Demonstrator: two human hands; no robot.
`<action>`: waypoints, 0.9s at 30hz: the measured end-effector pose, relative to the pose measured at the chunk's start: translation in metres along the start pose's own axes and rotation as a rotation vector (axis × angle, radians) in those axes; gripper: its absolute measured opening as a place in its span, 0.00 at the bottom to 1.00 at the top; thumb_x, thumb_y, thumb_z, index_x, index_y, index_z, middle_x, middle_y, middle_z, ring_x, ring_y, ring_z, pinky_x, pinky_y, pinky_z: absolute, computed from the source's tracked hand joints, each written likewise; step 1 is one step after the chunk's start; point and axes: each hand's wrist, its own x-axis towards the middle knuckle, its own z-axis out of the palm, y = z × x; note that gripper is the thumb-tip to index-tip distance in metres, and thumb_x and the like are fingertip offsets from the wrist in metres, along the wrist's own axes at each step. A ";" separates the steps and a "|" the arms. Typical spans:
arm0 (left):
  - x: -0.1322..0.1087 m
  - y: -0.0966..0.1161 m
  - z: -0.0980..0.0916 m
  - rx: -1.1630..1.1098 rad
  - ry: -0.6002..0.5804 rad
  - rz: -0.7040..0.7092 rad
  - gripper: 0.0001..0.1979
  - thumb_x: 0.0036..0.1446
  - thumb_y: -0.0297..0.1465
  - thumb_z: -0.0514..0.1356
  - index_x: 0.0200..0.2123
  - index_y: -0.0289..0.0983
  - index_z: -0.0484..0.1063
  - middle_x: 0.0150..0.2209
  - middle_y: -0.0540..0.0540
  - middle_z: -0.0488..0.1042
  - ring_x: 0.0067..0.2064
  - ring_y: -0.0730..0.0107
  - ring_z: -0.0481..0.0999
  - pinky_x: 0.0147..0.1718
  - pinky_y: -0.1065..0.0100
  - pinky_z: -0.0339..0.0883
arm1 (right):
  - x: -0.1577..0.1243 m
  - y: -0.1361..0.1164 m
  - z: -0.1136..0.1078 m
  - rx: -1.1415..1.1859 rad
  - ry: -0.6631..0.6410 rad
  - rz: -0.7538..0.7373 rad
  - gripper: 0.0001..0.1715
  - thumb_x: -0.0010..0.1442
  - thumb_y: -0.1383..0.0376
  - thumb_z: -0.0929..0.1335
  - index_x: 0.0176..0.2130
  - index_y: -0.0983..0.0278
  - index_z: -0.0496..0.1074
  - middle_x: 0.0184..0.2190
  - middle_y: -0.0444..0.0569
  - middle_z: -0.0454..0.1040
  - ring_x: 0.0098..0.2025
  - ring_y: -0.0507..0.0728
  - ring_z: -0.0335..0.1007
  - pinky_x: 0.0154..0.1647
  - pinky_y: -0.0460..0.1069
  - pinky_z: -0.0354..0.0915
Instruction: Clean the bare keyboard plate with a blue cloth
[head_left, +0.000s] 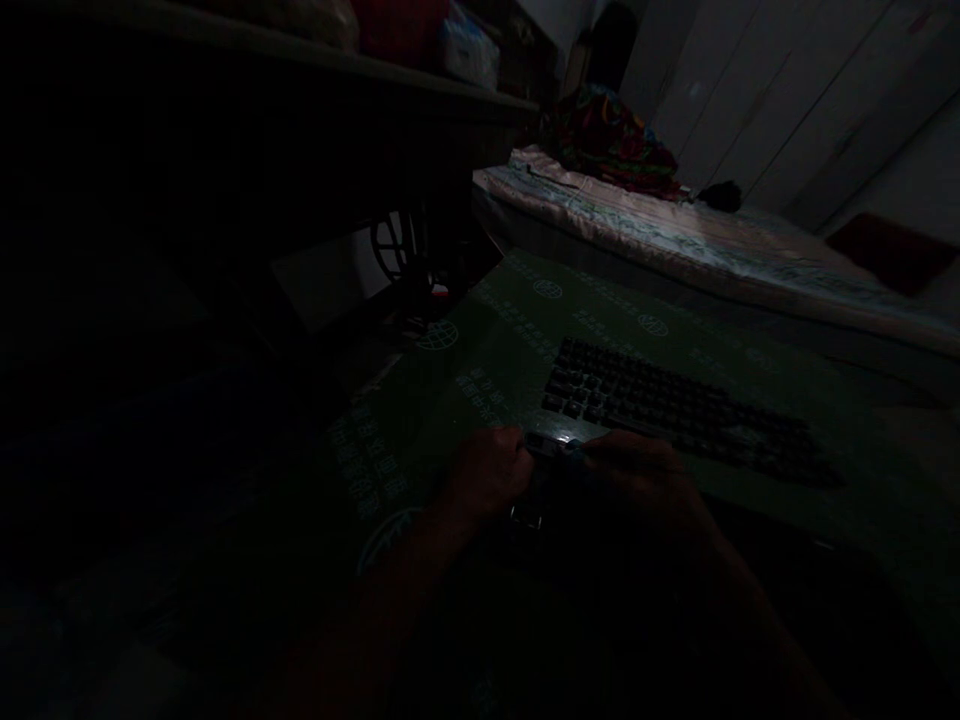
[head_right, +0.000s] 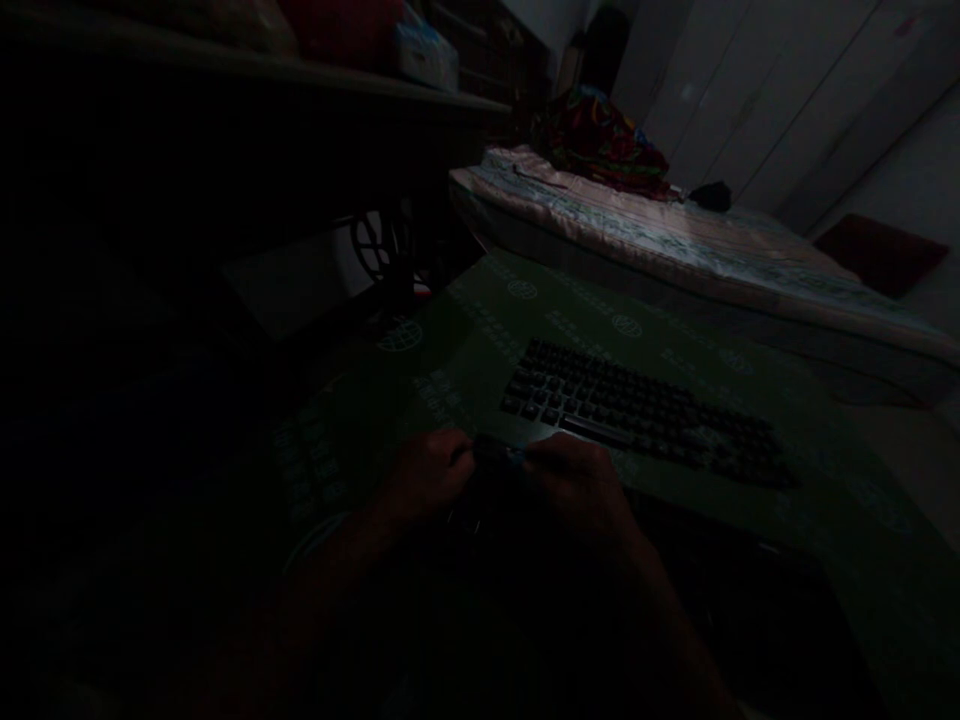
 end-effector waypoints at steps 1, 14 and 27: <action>0.000 -0.001 0.000 0.001 -0.001 0.001 0.12 0.54 0.29 0.50 0.31 0.35 0.73 0.31 0.44 0.75 0.32 0.66 0.73 0.30 0.68 0.61 | 0.000 -0.001 -0.001 0.008 0.001 0.006 0.06 0.49 0.63 0.70 0.28 0.63 0.77 0.25 0.47 0.77 0.29 0.56 0.72 0.30 0.49 0.67; 0.001 -0.002 0.002 -0.005 0.006 0.004 0.12 0.54 0.29 0.49 0.30 0.36 0.72 0.31 0.45 0.75 0.31 0.68 0.72 0.28 0.69 0.58 | 0.001 0.001 -0.006 0.026 0.031 0.007 0.07 0.48 0.62 0.70 0.29 0.63 0.78 0.26 0.47 0.78 0.30 0.56 0.72 0.32 0.51 0.67; 0.004 -0.006 0.006 -0.028 0.011 0.015 0.12 0.54 0.30 0.49 0.30 0.36 0.73 0.31 0.44 0.75 0.32 0.67 0.73 0.29 0.68 0.59 | 0.001 0.003 -0.002 0.017 0.038 -0.028 0.06 0.49 0.63 0.70 0.28 0.62 0.78 0.26 0.47 0.77 0.30 0.56 0.72 0.31 0.51 0.66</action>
